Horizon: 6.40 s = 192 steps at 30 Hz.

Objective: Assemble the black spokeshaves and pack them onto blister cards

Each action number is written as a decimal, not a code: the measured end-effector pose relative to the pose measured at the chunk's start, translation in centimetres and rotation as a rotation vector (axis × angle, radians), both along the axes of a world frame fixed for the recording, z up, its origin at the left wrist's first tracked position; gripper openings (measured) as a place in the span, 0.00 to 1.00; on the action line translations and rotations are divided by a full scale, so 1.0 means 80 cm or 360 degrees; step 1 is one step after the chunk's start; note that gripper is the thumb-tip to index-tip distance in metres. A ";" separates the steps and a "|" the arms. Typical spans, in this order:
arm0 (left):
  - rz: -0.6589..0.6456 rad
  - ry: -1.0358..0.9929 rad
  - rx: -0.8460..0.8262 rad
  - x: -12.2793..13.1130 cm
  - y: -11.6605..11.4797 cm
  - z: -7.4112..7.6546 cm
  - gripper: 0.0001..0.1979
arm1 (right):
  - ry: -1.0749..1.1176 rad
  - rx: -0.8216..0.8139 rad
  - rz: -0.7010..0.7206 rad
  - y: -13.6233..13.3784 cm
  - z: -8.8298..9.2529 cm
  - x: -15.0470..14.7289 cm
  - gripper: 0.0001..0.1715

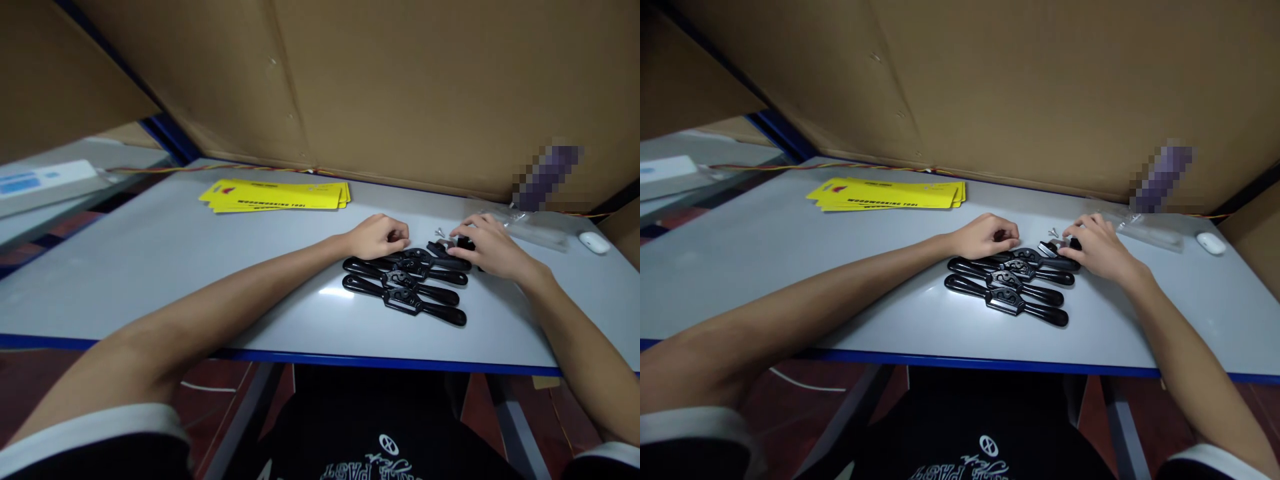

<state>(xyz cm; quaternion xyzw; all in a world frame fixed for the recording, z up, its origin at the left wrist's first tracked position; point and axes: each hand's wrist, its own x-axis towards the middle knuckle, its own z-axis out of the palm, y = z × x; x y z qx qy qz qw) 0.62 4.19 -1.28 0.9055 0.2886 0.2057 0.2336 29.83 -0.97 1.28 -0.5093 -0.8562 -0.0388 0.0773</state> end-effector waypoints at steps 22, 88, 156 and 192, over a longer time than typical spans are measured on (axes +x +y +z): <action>-0.0171 0.0085 0.0021 -0.004 -0.003 0.005 0.14 | 0.0158 -0.0465 0.0011 -0.006 0.016 0.000 0.15; -0.0038 -0.0034 -0.0099 0.000 -0.004 0.003 0.15 | 0.0160 -0.0055 0.0194 -0.032 0.005 -0.048 0.18; 0.0074 0.0188 -0.0212 0.008 -0.007 0.017 0.22 | 0.0636 -0.0407 -0.0068 -0.011 0.005 -0.046 0.07; 0.0037 0.0090 -0.0154 0.004 -0.006 0.007 0.24 | 0.0897 0.0278 0.0287 -0.035 0.000 -0.070 0.08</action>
